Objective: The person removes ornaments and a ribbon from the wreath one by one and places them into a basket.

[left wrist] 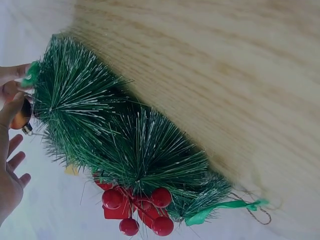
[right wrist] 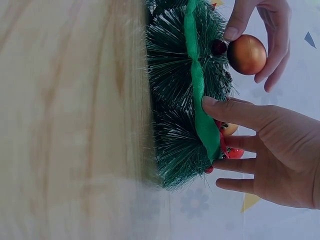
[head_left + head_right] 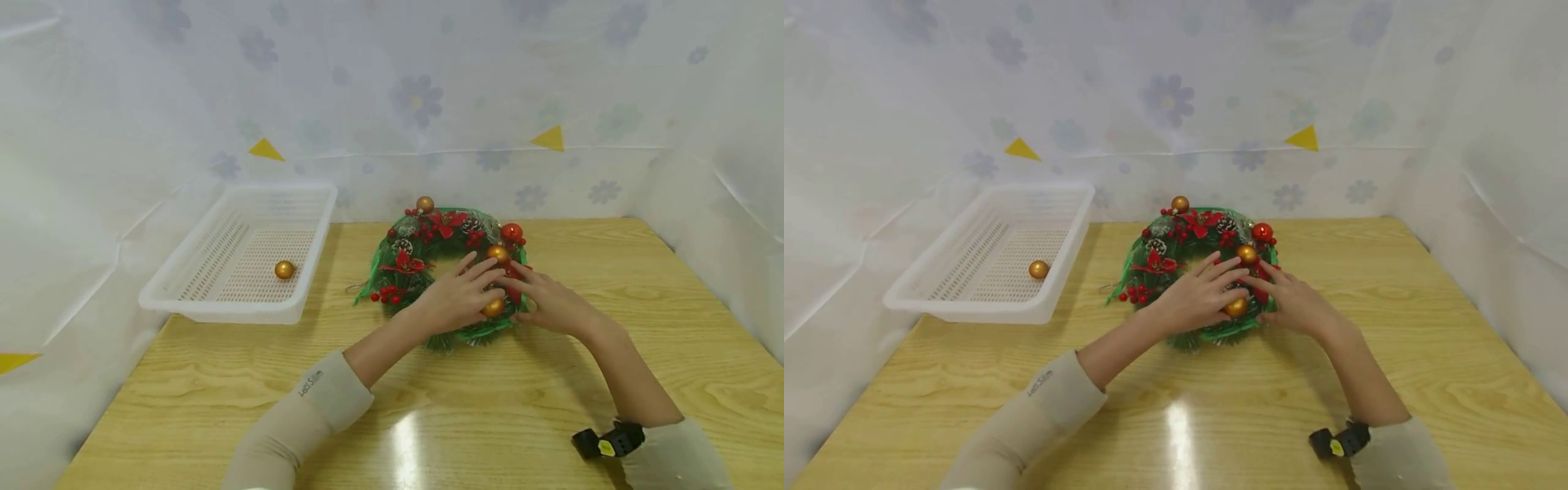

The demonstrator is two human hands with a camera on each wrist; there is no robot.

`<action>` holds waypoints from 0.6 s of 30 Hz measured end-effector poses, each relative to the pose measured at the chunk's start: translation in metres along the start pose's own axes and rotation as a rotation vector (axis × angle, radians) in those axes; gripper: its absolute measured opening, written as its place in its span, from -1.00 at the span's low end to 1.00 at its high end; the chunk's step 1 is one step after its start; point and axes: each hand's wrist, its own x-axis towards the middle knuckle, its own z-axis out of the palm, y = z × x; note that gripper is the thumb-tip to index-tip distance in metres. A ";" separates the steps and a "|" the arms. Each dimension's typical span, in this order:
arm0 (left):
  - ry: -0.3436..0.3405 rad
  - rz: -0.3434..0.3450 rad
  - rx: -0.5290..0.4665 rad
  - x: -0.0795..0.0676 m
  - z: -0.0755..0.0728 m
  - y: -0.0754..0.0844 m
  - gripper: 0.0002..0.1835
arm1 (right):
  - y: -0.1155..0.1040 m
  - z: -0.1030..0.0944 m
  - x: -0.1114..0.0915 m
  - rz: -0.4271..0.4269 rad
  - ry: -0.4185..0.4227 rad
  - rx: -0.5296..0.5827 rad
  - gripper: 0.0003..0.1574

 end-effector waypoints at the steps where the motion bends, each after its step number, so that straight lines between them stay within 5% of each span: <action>1: 0.006 -0.002 0.002 0.000 0.000 -0.001 -0.40 | 0.000 0.000 0.000 -0.004 0.000 -0.002 -0.13; 18: 0.047 -0.051 0.014 0.005 -0.004 -0.013 -0.44 | 0.000 -0.002 0.000 0.045 -0.034 0.033 -0.10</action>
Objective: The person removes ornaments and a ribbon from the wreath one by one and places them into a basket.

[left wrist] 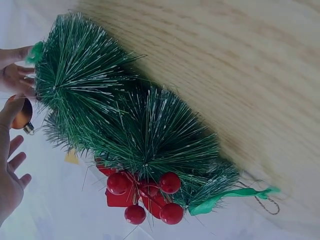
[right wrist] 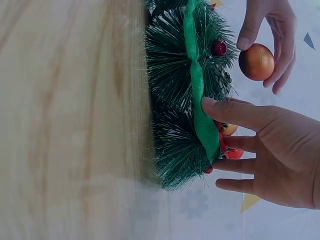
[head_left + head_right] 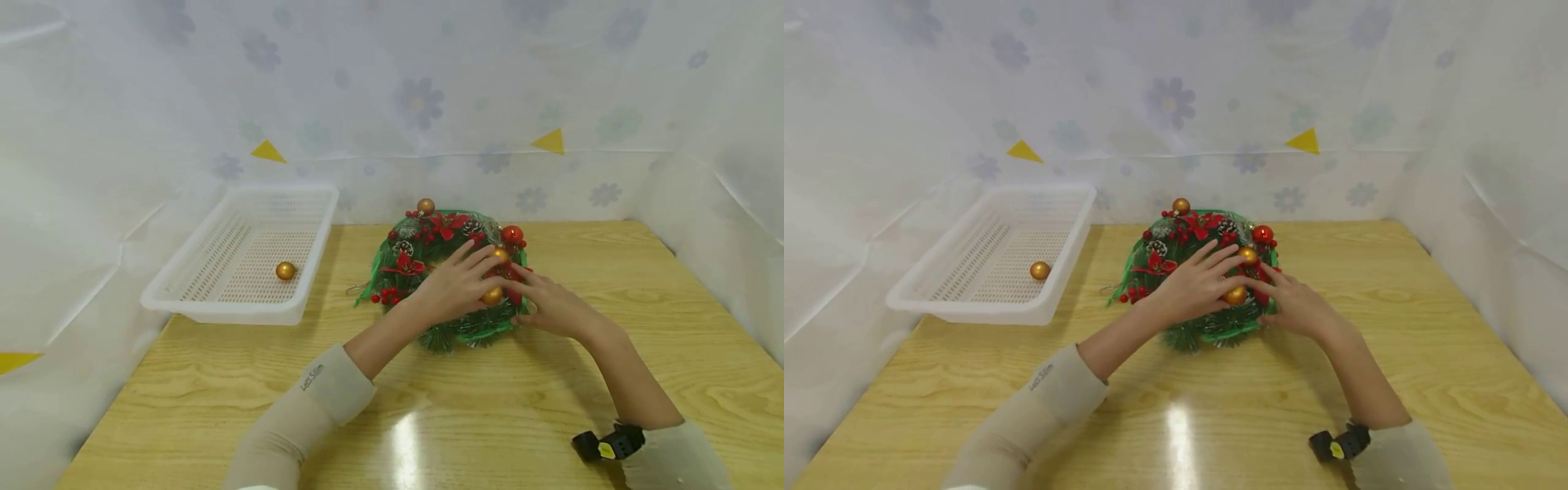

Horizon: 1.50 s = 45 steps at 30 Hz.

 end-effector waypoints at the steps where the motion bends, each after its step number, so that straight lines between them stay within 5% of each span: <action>1: 0.002 -0.003 -0.004 0.000 0.000 -0.001 -0.45 | 0.000 0.000 0.000 -0.002 0.002 0.003 -0.10; 34: 0.028 -0.049 -0.018 0.013 -0.006 -0.014 -0.40 | 0.001 0.001 0.000 -0.010 0.017 0.000 -0.12; 45: 0.102 -0.068 -0.048 0.013 -0.012 -0.021 -0.44 | -0.001 0.002 -0.001 -0.025 0.034 -0.016 -0.14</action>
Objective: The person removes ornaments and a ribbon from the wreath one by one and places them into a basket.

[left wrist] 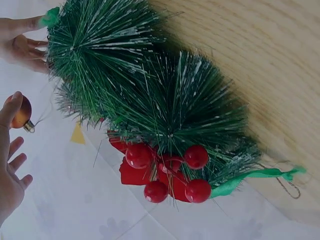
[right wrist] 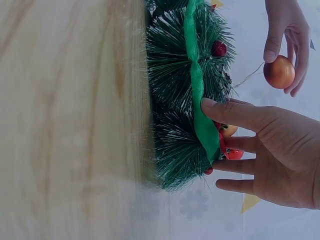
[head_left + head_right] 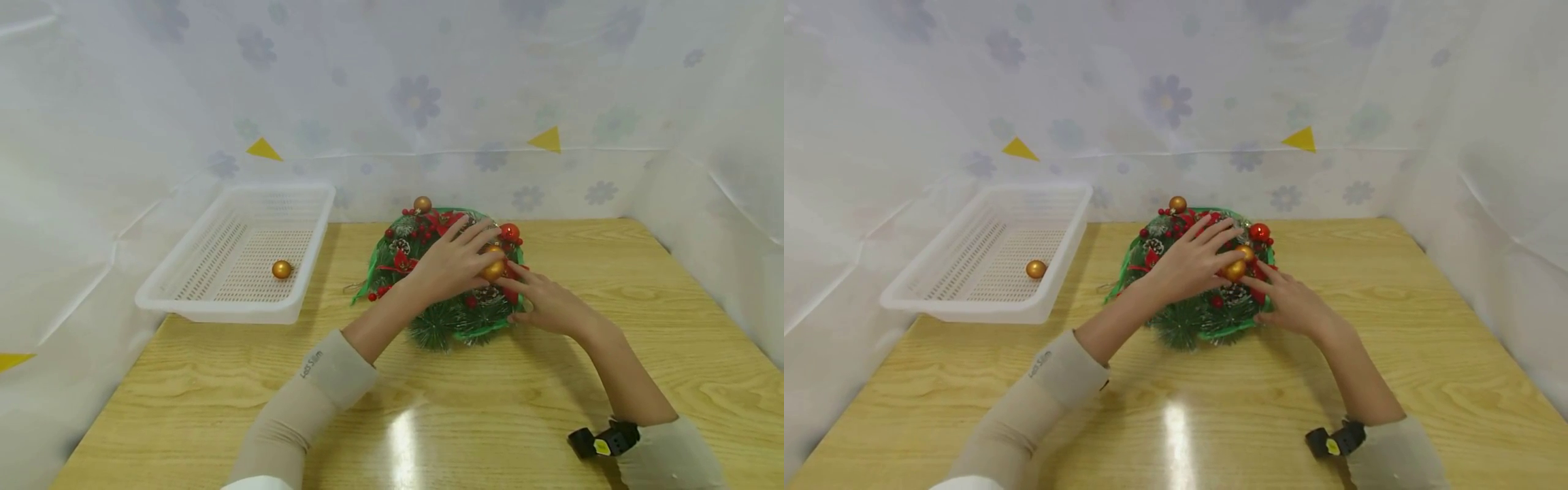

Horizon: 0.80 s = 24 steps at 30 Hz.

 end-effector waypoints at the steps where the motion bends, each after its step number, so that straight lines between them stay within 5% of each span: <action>1: 0.009 -0.002 0.000 -0.001 0.000 -0.002 -0.45 | 0.000 0.000 0.000 -0.006 0.000 -0.008 -0.13; 17: 0.027 -0.060 0.097 -0.028 -0.014 -0.038 -0.44 | 0.000 -0.001 -0.001 -0.054 0.014 -0.017 -0.07; 24: 0.044 -0.126 0.034 -0.052 -0.020 -0.064 -0.46 | 0.001 0.000 0.000 -0.047 0.000 -0.023 -0.06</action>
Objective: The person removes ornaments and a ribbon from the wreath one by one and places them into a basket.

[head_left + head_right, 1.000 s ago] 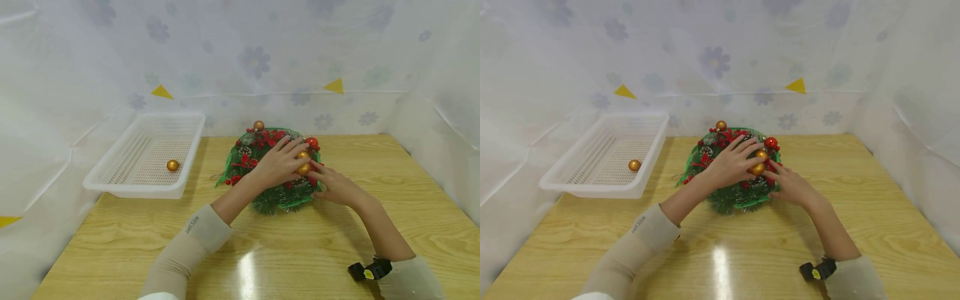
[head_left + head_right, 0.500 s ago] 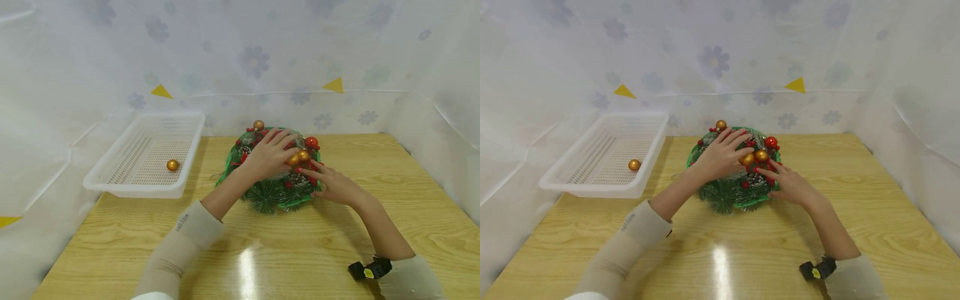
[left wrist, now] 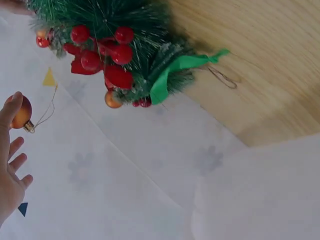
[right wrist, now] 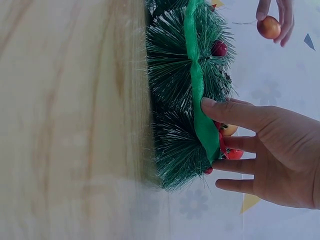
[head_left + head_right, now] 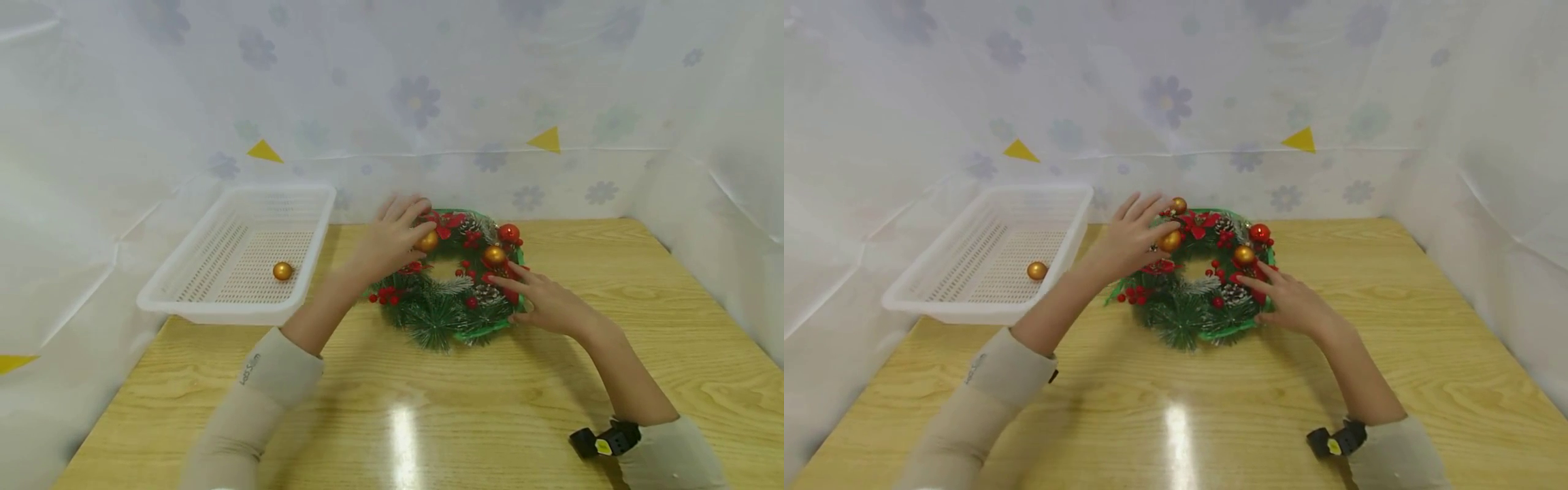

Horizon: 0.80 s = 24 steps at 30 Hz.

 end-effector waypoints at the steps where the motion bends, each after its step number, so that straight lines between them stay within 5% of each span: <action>1: -0.010 -0.012 0.000 -0.004 -0.002 -0.005 -0.46 | 0.000 0.000 0.000 0.000 -0.002 0.001 -0.06; 6: -0.075 -0.076 0.020 -0.024 -0.013 -0.029 -0.44 | 0.001 0.001 0.001 -0.004 -0.003 0.006 -0.04; 11: -0.066 -0.121 0.054 -0.044 -0.019 -0.052 -0.45 | 0.002 0.000 0.001 -0.010 0.009 -0.004 -0.06; 24: -0.219 -0.325 0.013 -0.095 -0.014 -0.092 -0.48 | 0.005 0.001 0.001 -0.017 0.015 -0.010 -0.06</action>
